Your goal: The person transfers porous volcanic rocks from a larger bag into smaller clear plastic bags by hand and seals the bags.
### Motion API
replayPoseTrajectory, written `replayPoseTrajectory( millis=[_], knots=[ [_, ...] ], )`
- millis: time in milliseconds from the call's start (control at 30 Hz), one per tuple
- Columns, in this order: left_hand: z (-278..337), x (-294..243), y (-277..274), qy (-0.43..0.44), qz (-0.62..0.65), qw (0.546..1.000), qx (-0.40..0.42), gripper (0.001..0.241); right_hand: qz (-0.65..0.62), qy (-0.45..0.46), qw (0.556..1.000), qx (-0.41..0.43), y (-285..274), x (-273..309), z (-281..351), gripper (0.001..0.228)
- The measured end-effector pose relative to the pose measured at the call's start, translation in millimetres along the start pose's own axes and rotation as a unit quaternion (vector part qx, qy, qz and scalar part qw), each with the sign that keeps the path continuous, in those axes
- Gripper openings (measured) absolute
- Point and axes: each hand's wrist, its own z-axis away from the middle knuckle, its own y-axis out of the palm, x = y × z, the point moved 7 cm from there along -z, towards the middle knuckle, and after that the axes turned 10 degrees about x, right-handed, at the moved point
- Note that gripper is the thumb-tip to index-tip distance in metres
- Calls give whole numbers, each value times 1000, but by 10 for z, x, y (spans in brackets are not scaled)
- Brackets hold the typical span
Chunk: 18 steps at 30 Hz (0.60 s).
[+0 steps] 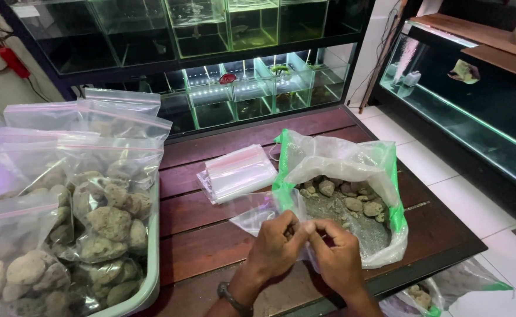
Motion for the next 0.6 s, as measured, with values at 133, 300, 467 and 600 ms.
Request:
replayPoseTrajectory(
  millis=[133, 300, 467, 600],
  knots=[
    [-12, -51, -1, 61, -6, 998, -9, 35, -17, 35, 999, 11, -4, -85, -38, 19],
    [-86, 80, 103, 37, -151, 987, -24, 23, 99, -96, 988, -67, 42, -5, -108, 7],
    [-20, 27, 168, -27, -177, 984, 20, 17, 155, 41, 977, -143, -242, -451, -350, 16],
    [26, -87, -25, -140, -240, 957, 80, 13, 248, -84, 955, -141, -424, -356, -409, 12]
  ],
)
